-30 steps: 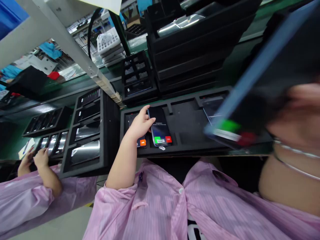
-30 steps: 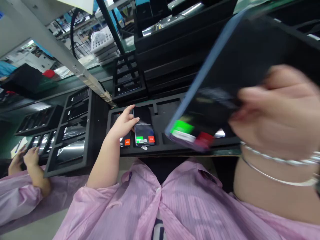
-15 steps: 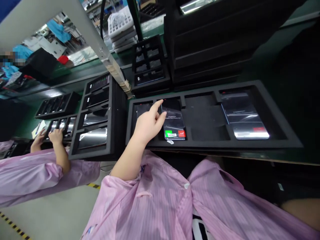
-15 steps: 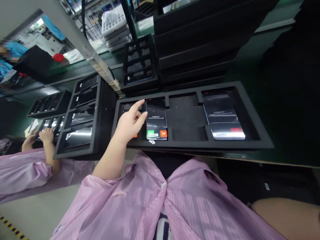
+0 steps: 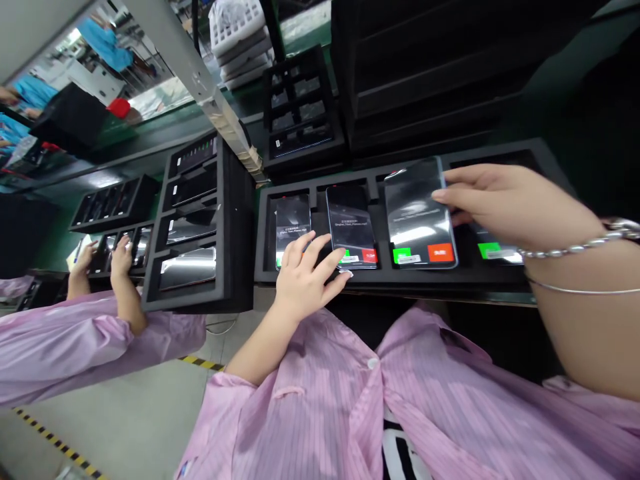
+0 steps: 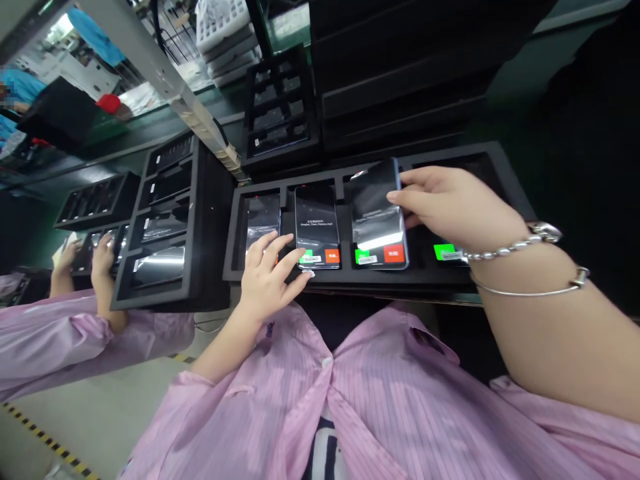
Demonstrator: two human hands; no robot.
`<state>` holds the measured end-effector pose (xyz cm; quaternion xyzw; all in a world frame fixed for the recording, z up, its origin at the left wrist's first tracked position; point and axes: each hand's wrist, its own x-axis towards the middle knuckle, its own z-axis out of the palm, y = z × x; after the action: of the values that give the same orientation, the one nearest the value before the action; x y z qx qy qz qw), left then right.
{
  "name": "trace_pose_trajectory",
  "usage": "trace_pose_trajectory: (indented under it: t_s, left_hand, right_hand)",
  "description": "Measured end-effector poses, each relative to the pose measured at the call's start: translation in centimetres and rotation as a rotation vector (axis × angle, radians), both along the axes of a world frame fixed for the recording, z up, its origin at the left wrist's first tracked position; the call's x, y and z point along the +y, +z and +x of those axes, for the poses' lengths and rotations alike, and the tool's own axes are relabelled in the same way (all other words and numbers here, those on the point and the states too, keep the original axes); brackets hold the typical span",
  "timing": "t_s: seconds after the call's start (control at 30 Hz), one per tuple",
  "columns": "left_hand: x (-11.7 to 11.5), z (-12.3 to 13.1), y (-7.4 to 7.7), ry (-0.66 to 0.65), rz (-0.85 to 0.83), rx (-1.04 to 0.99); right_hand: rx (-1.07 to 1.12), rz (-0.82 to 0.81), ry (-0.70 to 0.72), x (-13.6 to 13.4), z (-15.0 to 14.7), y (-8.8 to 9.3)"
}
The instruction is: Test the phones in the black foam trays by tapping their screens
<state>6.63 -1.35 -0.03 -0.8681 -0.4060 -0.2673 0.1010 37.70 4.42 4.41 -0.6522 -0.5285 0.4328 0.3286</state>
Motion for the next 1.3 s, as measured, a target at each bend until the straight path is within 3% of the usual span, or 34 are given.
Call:
trace_pose_trajectory:
  t_s: [0.07,0.1,0.23,0.3,0.4,0.47,0.6,0.73,0.93,1.0,1.3]
  left_hand:
    - [0.0,0.0,0.0,0.013,-0.030,0.003]
    - [0.0,0.0,0.0,0.018,-0.036,0.002]
    - [0.1,0.2,-0.2,0.014,-0.023,-0.005]
    - [0.1,0.1,0.1,-0.001,-0.025,-0.035]
    - [-0.1,-1.2,1.1,0.006,-0.092,-0.144]
    - [-0.4,-2.8,1.7,0.060,-0.113,-0.206]
    - [-1.1,-6.5,1.8,0.228,-0.098,-0.229]
    - [-1.5,-8.1,0.2,0.311,-0.222,-0.216]
    - [-1.2,-8.4,-1.4,0.263,-0.177,-0.246]
    - [-0.9,-8.6,-1.6,0.245,-0.153,-0.261]
    - [-1.3,-8.0,-0.8,0.260,-0.167,-0.243]
  right_hand:
    - [0.004,-0.043,-0.017,-0.7,0.2,-0.4]
    - [-0.064,0.015,-0.008,-1.4,0.4,-0.5]
    - [-0.417,0.614,0.164,-6.1,0.3,-1.3]
    - [-0.449,0.792,0.274,-8.1,-0.3,-2.4]
    - [-0.505,0.866,0.375,-9.7,-1.1,-4.7]
    - [-0.563,0.903,0.370,-10.1,-1.5,-6.0]
    - [-0.602,0.891,0.364,-10.1,-2.3,-6.6]
    - [-0.568,0.814,0.404,-10.0,-1.8,-5.5]
    - [-0.584,0.915,0.067,-11.1,2.7,-3.4]
    - [-0.632,0.888,0.027,-11.6,3.8,-3.6]
    - [-0.798,0.656,0.166,-12.2,4.8,-5.9]
